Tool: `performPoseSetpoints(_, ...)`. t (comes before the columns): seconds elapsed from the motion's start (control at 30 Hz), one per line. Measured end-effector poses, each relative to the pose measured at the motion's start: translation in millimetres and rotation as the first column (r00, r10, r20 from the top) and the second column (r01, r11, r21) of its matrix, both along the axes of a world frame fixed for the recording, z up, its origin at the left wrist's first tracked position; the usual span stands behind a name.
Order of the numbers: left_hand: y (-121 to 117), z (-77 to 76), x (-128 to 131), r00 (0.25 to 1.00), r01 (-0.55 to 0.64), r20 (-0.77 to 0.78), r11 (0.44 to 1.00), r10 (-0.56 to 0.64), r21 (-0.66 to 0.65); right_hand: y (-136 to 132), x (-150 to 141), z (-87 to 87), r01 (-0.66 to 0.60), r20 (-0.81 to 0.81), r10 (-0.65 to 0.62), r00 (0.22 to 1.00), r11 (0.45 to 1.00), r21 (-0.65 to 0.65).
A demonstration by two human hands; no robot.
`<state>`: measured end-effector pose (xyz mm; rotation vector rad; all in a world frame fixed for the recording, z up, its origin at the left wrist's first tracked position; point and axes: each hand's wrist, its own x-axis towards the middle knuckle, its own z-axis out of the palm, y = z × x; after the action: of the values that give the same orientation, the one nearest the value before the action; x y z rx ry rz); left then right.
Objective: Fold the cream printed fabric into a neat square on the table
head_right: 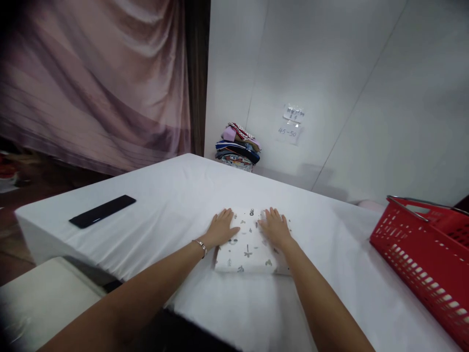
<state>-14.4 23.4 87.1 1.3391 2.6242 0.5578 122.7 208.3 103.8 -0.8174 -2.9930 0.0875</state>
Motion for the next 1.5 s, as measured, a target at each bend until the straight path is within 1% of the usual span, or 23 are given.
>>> performPoseSetpoints(0.07, -1, -0.8, 1, 1.000, -0.001, 0.000, 1.000, 0.001, -0.002, -4, -16, -1.2, -0.056, 0.012, 0.056, 0.998, 0.998, -0.034)
performPoseSetpoints(0.17, -4, -1.8, 1, 1.000, -0.003, 0.006, 1.000, 0.003, 0.017, -5, -30, -12.0, -0.099, 0.042, 0.102, 0.994, 0.992, -0.082)
performPoseSetpoints(0.27, -5, -6.9, 1, 1.000, -0.004, 0.023, 0.998, 0.003, 0.067, -3, -31, -23.5, -0.094, 0.041, 0.098, 0.994, 0.992, -0.082)
performPoseSetpoints(0.37, -4, -14.8, 0, 0.998, -0.019, 0.061, 0.987, 0.009, 0.161, -1, -29, -28.9, -0.100, 0.030, 0.102, 0.994, 0.993, -0.064)
performPoseSetpoints(0.43, -4, -19.1, -3, 0.994, -0.057, 0.108, 0.969, 0.032, 0.240, 1, -28, -28.3, -0.094, 0.033, 0.097, 0.995, 0.993, -0.064)
performPoseSetpoints(0.57, -6, -20.9, -13, 0.961, -0.231, 0.231, 0.898, 0.151, 0.375, -1, -33, -16.9, -0.054, 0.072, 0.064, 0.995, 0.990, -0.134)
performPoseSetpoints(0.63, -8, -18.9, -20, 0.944, -0.285, 0.280, 0.864, 0.177, 0.414, -9, -39, -9.7, -0.046, 0.040, 0.052, 0.998, 0.989, -0.142)
performPoseSetpoints(0.67, -10, -17.6, -23, 0.939, -0.291, 0.297, 0.856, 0.172, 0.427, -14, -43, -7.5, -0.065, 0.010, 0.067, 0.998, 0.989, -0.134)
performPoseSetpoints(0.73, -13, -15.3, -28, 0.936, -0.282, 0.322, 0.852, 0.143, 0.441, -28, -51, -7.5, -0.141, -0.026, 0.139, 0.990, 0.983, -0.117)
performPoseSetpoints(0.83, -16, -13.6, -32, 0.936, -0.252, 0.339, 0.861, 0.101, 0.441, -44, -59, -17.3, -0.221, 0.004, 0.222, 0.975, 0.969, -0.111)
performPoseSetpoints(0.9, -16, -13.7, -34, 0.938, -0.231, 0.339, 0.867, 0.078, 0.441, -47, -62, -24.1, -0.221, 0.012, 0.223, 0.975, 0.970, -0.098)
performPoseSetpoints(0.97, -16, -14.3, -35, 0.939, -0.216, 0.338, 0.871, 0.062, 0.441, -46, -62, -26.0, -0.222, 0.007, 0.225, 0.974, 0.968, -0.115)
performPoseSetpoints(1.1, -14, -16.2, -37, 0.939, -0.212, 0.338, 0.879, 0.063, 0.426, -48, -66, -15.4, -0.181, -0.020, 0.181, 0.983, 0.961, -0.209)
performPoseSetpoints(1.17, -12, -17.5, -38, 0.939, -0.221, 0.337, 0.877, 0.074, 0.425, -57, -70, -10.0, -0.184, -0.072, 0.173, 0.982, 0.960, -0.211)
performPoseSetpoints(1.23, -11, -19.1, -39, 0.938, -0.233, 0.337, 0.872, 0.085, 0.430, -68, -75, -9.0, -0.234, -0.114, 0.215, 0.970, 0.953, -0.193)
performPoseSetpoints(1.33, -11, -21.4, -41, 0.938, -0.241, 0.334, 0.869, 0.093, 0.433, -77, -80, -16.0, -0.259, -0.117, 0.242, 0.963, 0.951, -0.169)
performPoseSetpoints(1.43, -11, -23.1, -42, 0.939, -0.244, 0.330, 0.870, 0.101, 0.428, -75, -81, -25.9, -0.230, -0.102, 0.217, 0.971, 0.963, -0.143)
performPoseSetpoints(1.5, -11, -23.2, -42, 0.939, -0.245, 0.327, 0.873, 0.106, 0.422, -72, -81, -29.9, -0.233, -0.099, 0.223, 0.970, 0.966, -0.112)
